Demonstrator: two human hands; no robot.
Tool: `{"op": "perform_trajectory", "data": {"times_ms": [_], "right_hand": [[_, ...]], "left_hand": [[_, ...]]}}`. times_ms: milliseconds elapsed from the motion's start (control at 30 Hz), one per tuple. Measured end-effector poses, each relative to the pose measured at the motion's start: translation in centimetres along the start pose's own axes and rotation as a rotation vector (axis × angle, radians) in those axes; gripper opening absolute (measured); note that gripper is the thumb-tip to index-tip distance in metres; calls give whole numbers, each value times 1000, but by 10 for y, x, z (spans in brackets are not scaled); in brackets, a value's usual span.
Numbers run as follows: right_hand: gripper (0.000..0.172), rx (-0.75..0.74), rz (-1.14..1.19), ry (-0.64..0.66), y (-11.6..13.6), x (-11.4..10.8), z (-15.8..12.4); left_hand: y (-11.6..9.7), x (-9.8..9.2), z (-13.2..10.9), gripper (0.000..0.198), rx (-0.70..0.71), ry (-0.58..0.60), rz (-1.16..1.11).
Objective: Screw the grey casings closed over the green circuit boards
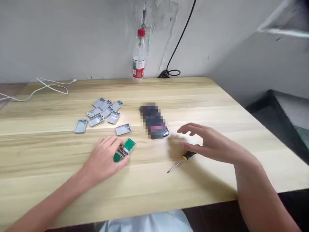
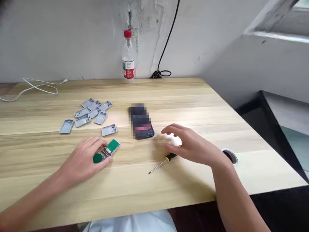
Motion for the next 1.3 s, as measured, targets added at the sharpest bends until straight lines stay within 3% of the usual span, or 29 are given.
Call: {"op": "perform_trajectory", "data": {"times_ms": [133, 300, 367, 467, 567, 667, 767, 867, 967, 1133, 1300], "right_hand": [[18, -117, 162, -47, 28, 12, 1], [14, -335, 297, -106, 71, 31, 31], [18, -360, 272, -116, 78, 36, 43], [19, -298, 262, -231, 68, 37, 52], [22, -123, 277, -345, 39, 33, 55], [35, 89, 277, -309, 13, 33, 58], [60, 228, 288, -168, 5, 37, 59], [91, 235, 316, -27, 11, 45, 56], [111, 192, 271, -53, 18, 54, 52], [111, 153, 175, -204, 26, 73, 65], [109, 110, 137, -269, 29, 86, 122]], "left_hand": [[-1, -8, 10, 24, 77, 2, -59], [17, -12, 49, 31, 102, -164, -43], [23, -7, 64, 32, 103, -113, -27], [26, 1, 78, 30, 72, -18, 6], [23, 3, 84, 23, 57, 43, 16], [19, 0, 87, 15, 15, 76, -5], [16, -3, 90, 12, -2, 46, -4], [13, -2, 90, 13, 95, -51, 63], [11, 1, 83, 17, 283, -137, 233], [15, 7, 69, 21, 498, -179, 422], [21, 8, 64, 21, 468, -168, 389]]}}
Point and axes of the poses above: each hand's wrist, its own z-axis towards the middle knuckle, its own x-axis out of the palm, y = z × x, the point moved 2 cm from there along z, towards the middle knuckle, and after that the axes turned 13 degrees about -y, right-handed, at the moved point
